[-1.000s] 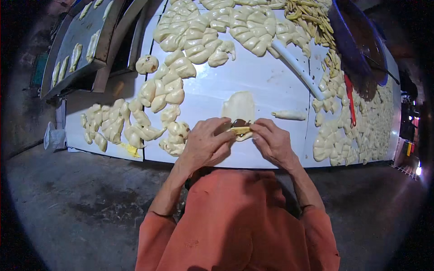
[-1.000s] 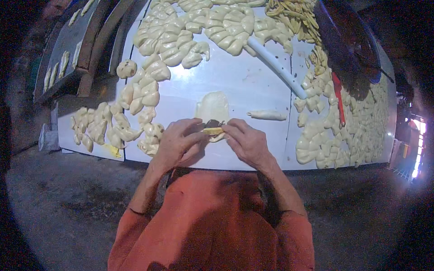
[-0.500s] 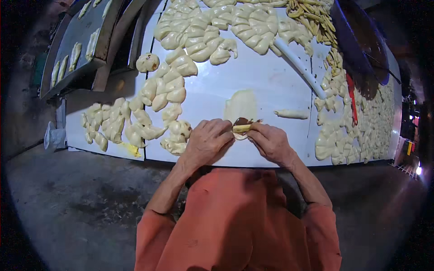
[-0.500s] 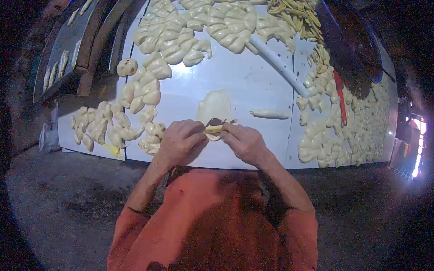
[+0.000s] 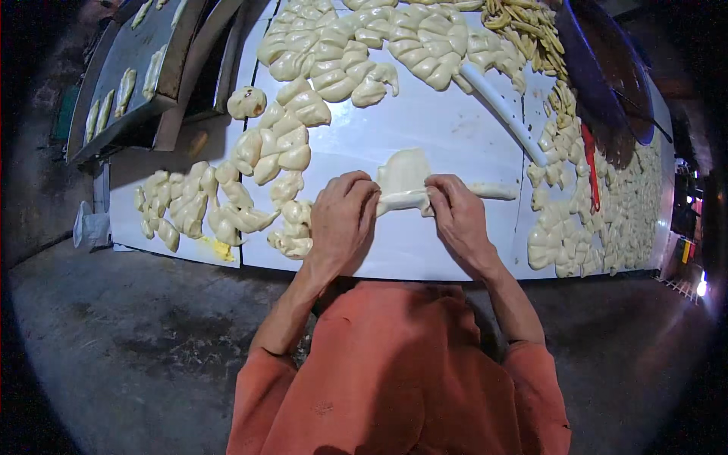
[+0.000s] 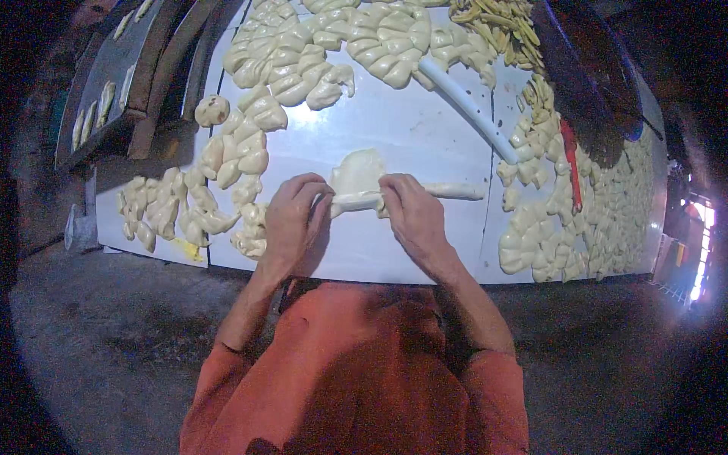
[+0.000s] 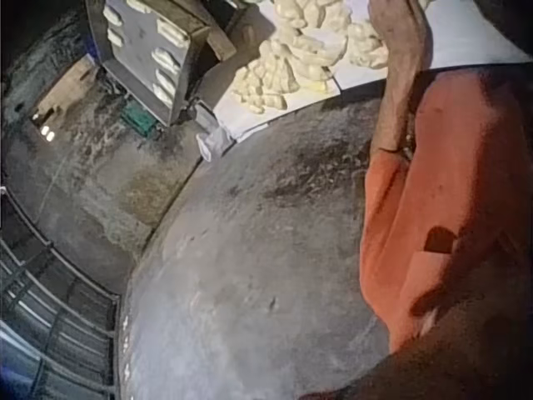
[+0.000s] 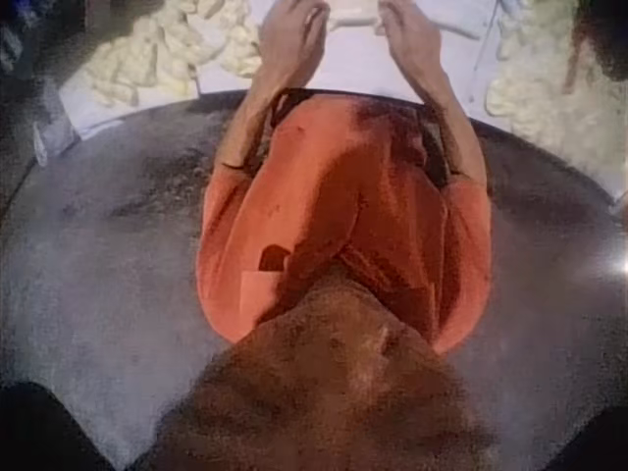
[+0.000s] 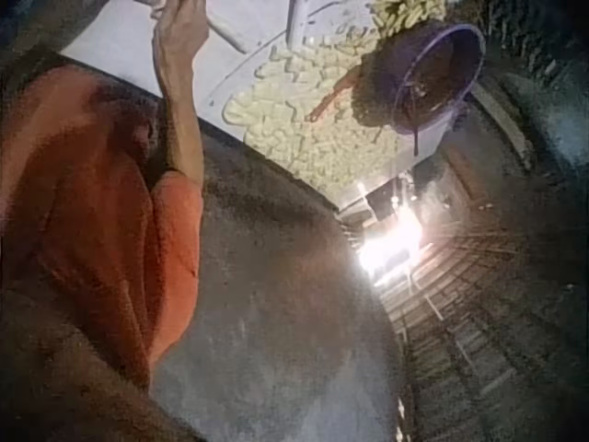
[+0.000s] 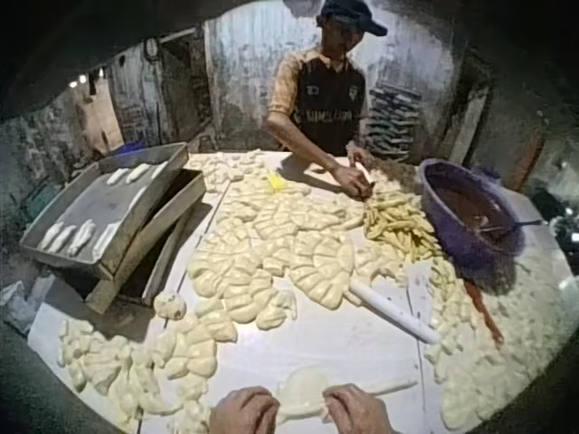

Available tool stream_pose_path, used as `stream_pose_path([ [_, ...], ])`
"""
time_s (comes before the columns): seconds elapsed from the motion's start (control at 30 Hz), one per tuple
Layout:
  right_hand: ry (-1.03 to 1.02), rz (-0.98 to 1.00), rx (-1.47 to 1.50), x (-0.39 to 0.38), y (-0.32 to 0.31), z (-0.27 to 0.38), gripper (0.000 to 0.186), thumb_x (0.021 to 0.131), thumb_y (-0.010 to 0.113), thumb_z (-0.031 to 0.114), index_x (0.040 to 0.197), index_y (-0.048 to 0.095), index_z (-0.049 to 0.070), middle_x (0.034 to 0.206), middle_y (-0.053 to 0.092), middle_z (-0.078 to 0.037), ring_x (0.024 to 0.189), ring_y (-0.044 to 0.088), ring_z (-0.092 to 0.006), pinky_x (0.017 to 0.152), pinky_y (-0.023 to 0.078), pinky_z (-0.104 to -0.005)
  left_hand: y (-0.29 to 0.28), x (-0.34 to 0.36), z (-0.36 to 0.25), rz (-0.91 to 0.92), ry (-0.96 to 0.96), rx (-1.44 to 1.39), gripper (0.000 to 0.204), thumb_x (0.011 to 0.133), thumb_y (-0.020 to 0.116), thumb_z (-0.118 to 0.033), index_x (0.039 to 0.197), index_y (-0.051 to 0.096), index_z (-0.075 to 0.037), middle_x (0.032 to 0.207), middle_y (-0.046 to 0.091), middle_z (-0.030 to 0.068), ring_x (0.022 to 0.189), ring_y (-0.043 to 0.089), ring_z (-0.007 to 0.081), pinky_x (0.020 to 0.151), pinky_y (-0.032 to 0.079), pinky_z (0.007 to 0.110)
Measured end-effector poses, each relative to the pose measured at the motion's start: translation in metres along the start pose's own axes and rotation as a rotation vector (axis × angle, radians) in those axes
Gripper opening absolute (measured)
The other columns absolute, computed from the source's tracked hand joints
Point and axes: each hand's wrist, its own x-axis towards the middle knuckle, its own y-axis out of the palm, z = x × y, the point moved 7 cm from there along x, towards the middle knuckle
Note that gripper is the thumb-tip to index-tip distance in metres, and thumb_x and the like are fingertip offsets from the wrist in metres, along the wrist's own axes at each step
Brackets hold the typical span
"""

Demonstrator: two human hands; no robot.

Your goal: The person prepares bread by flattening dough with a rolling pin, applying a dark filling with a spatula, and rolling the dough into cylinders before placing them on a metal tray.

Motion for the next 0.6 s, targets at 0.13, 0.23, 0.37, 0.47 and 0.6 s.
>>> stream_pose_path([
  [0.13, 0.163, 0.101, 0.210, -0.009, -0.003, -0.014, 0.023, 0.102, 0.055, 0.013, 0.121, 0.065, 0.005, 0.109, 0.071, -0.015, 0.092, 0.071, -0.0336, 0.083, 0.056, -0.0407, -0.003, -0.007, 0.003, -0.017, 0.086, -0.110, 0.013, 0.087, 0.067, -0.006, 0.100, 0.072, -0.008, 0.106, 0.068, 0.0096, 0.094, 0.065, 0.0319, 0.080, 0.052, 0.043],
  [0.23, -0.112, 0.076, 0.091, -0.015, -0.010, -0.002, 0.027, 0.098, 0.062, 0.012, 0.124, 0.064, 0.006, 0.111, 0.070, -0.014, 0.089, 0.071, -0.0310, 0.078, 0.058, -0.0384, -0.004, -0.004, -0.001, -0.031, 0.112, -0.149, 0.017, 0.086, 0.067, -0.006, 0.102, 0.073, -0.009, 0.104, 0.067, 0.0102, 0.093, 0.065, 0.0319, 0.079, 0.052, 0.044],
  [0.37, -0.338, 0.089, -0.176, -0.018, -0.008, 0.013, 0.034, 0.092, 0.073, 0.021, 0.123, 0.066, 0.009, 0.113, 0.068, -0.009, 0.088, 0.071, -0.0272, 0.070, 0.058, -0.0370, -0.001, 0.000, -0.018, 0.160, 0.171, -0.029, 0.029, 0.087, 0.070, -0.013, 0.116, 0.071, -0.011, 0.122, 0.065, 0.0133, 0.111, 0.062, 0.0339, 0.092, 0.049, 0.046],
  [0.47, -0.331, 0.073, -0.215, -0.009, -0.005, 0.012, 0.028, 0.092, 0.073, 0.022, 0.116, 0.068, 0.010, 0.104, 0.066, -0.009, 0.084, 0.070, -0.0283, 0.069, 0.057, -0.0394, 0.008, 0.003, -0.020, 0.182, 0.219, 0.034, 0.034, 0.085, 0.077, -0.023, 0.117, 0.071, -0.012, 0.123, 0.064, 0.0118, 0.113, 0.060, 0.0311, 0.092, 0.046, 0.045],
  [0.6, -0.150, 0.246, -0.044, 0.003, -0.006, -0.001, 0.021, 0.098, 0.064, 0.025, 0.105, 0.067, 0.005, 0.097, 0.067, -0.012, 0.081, 0.067, -0.0325, 0.074, 0.052, -0.0436, 0.009, 0.010, -0.018, 0.180, 0.229, 0.017, 0.027, 0.087, 0.076, -0.024, 0.111, 0.075, -0.010, 0.124, 0.064, 0.0116, 0.116, 0.059, 0.0322, 0.095, 0.045, 0.045],
])
